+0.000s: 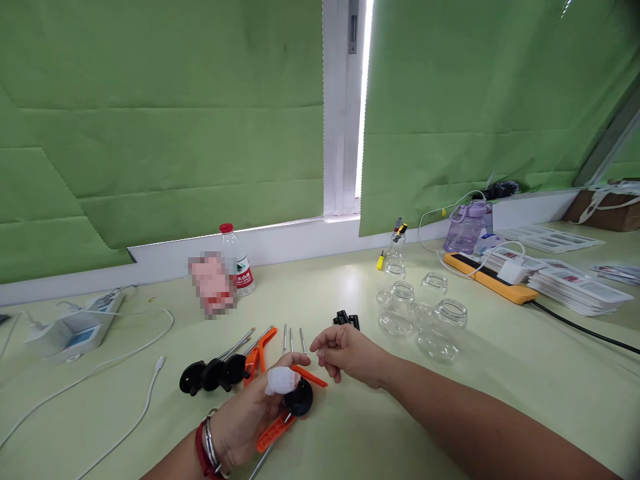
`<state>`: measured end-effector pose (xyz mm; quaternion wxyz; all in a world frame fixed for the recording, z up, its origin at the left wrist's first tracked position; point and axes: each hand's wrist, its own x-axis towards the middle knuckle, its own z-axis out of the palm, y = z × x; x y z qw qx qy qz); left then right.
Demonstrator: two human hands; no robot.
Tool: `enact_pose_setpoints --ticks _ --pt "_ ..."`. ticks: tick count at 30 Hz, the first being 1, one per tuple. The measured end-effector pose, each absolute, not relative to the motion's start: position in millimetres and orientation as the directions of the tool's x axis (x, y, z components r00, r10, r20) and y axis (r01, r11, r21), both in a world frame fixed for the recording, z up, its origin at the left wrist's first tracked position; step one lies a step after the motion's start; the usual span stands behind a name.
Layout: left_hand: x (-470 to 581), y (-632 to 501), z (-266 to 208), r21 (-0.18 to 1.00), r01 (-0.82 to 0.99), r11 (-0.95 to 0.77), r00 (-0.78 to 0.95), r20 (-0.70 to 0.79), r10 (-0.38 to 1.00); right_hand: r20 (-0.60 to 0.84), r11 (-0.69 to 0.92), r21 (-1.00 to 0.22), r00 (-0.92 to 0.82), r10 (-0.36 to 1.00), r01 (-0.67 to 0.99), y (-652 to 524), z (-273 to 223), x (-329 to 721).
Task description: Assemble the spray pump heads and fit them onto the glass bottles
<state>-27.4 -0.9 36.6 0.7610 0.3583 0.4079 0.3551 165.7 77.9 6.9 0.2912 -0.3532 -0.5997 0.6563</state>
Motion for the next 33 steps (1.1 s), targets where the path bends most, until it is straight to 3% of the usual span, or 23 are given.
enact_pose_setpoints --ticks 6,12,21,33 --pt "-21.1 -1.6 41.1 0.840 -0.284 0.462 0.498 -0.282 0.820 -0.073 -0.124 -0.992 -0.676 0.733 -0.027 62.1 18.7 160.0" --pt "-21.0 -2.5 38.2 0.831 -0.283 0.479 0.468 -0.316 0.825 -0.007 -0.078 -0.994 -0.672 0.740 -0.075 57.1 18.7 158.8" --pt "-18.8 -2.1 38.4 0.855 -0.208 0.474 0.470 -0.338 0.815 0.233 0.268 -0.961 -0.708 0.667 -0.064 48.3 33.9 157.4" --pt "-16.2 -2.2 43.0 0.881 -0.148 0.449 0.442 -0.347 0.827 0.155 0.155 -0.985 -0.751 0.642 -0.071 51.6 25.3 156.2"
